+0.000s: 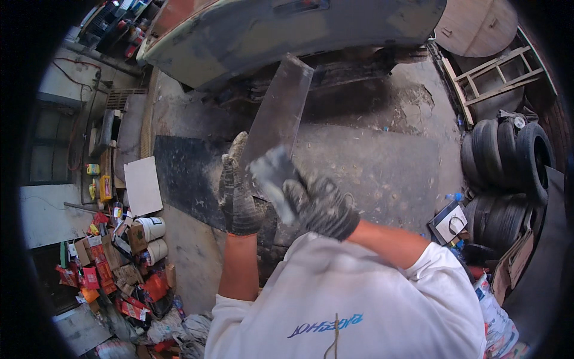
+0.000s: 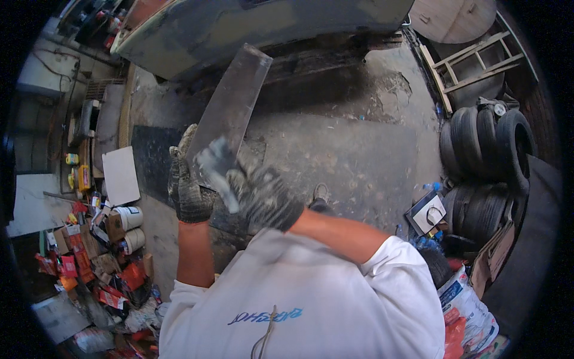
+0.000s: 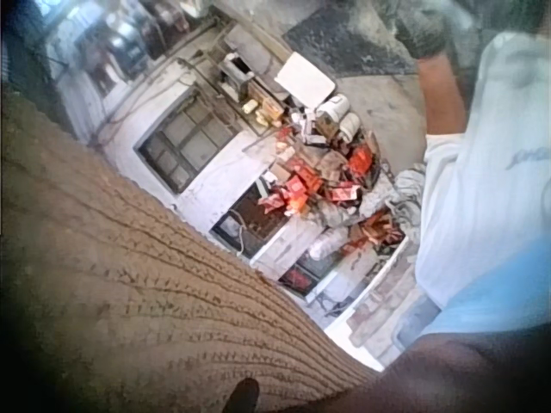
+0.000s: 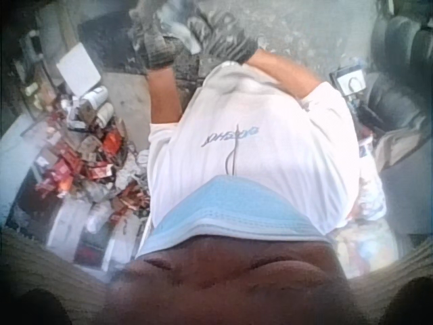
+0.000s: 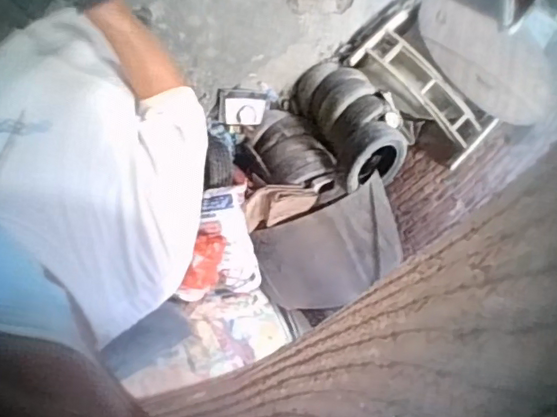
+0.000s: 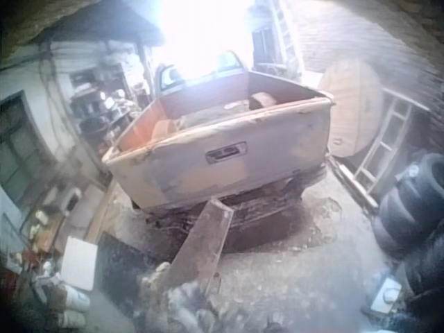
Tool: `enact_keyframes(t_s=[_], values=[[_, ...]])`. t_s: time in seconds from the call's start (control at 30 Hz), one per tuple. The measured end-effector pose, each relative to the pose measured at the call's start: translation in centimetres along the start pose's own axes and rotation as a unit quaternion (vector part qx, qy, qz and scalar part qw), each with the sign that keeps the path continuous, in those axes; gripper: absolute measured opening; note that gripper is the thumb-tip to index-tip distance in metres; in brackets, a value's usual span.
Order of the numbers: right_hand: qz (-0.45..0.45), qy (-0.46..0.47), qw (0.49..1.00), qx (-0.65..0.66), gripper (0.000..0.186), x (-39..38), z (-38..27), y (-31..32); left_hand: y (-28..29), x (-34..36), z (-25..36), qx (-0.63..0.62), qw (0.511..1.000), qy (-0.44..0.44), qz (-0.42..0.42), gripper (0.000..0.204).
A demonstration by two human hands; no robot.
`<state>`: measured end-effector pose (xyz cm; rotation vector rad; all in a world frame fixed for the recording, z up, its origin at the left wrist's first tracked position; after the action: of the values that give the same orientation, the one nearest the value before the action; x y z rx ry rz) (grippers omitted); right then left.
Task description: The person sands the surface of a car trunk lid using a sanding block and sandpaper. They repeatedly rub the sanding block across the trunk lid, focusing on smoothing the surface. The person also handles a separate metal panel, sanding it as well.
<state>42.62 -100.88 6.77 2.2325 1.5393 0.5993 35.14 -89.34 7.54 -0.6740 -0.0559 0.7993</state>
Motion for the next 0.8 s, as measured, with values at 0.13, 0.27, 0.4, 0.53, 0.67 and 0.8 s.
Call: enact_keyframes(t_s=[0.13, 0.27, 0.4, 0.53, 0.67, 0.8], values=[[0.096, 0.083, 0.987, -0.100, 0.039, -0.1, -1.6, 1.7, 0.2, -0.2, 0.4, 0.027, 0.999, -0.022, -0.006, 0.056], [0.099, 0.009, 0.992, 0.075, 0.028, 0.1, 0.1, 1.6, 0.2, -0.1, 0.5, 0.033, 0.999, -0.020, -0.009, 0.056], [0.126, 0.113, 0.983, -0.065, 0.029, 0.6, -2.4, 2.9, 0.5, -0.3, 0.5, -0.002, 1.000, -0.004, 0.010, 0.056], [0.148, 0.176, 0.952, -0.201, 0.027, 2.0, -2.0, 4.6, 0.2, -0.7, 0.8, -0.007, 1.000, 0.007, 0.000, 0.057], [0.110, 0.135, 0.935, -0.309, 0.029, 2.4, -0.5, 4.6, 0.4, -0.9, 1.3, -0.032, 0.999, 0.015, -0.024, 0.059], [0.149, 0.175, 0.973, 0.007, 0.039, -0.5, -2.5, 2.7, 1.1, -0.6, 2.1, 0.061, 0.998, -0.008, -0.003, 0.064]])
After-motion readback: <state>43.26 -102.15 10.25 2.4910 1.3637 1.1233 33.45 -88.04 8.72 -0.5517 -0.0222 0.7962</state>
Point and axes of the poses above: each hand's wrist, its own x-axis towards the middle knuckle, its own y-axis out of the back of the hand, z = x × y, the point moved 10 cm from there along x, towards the middle knuckle, and after that the axes turned 8 degrees about y, right-handed, at the moved point
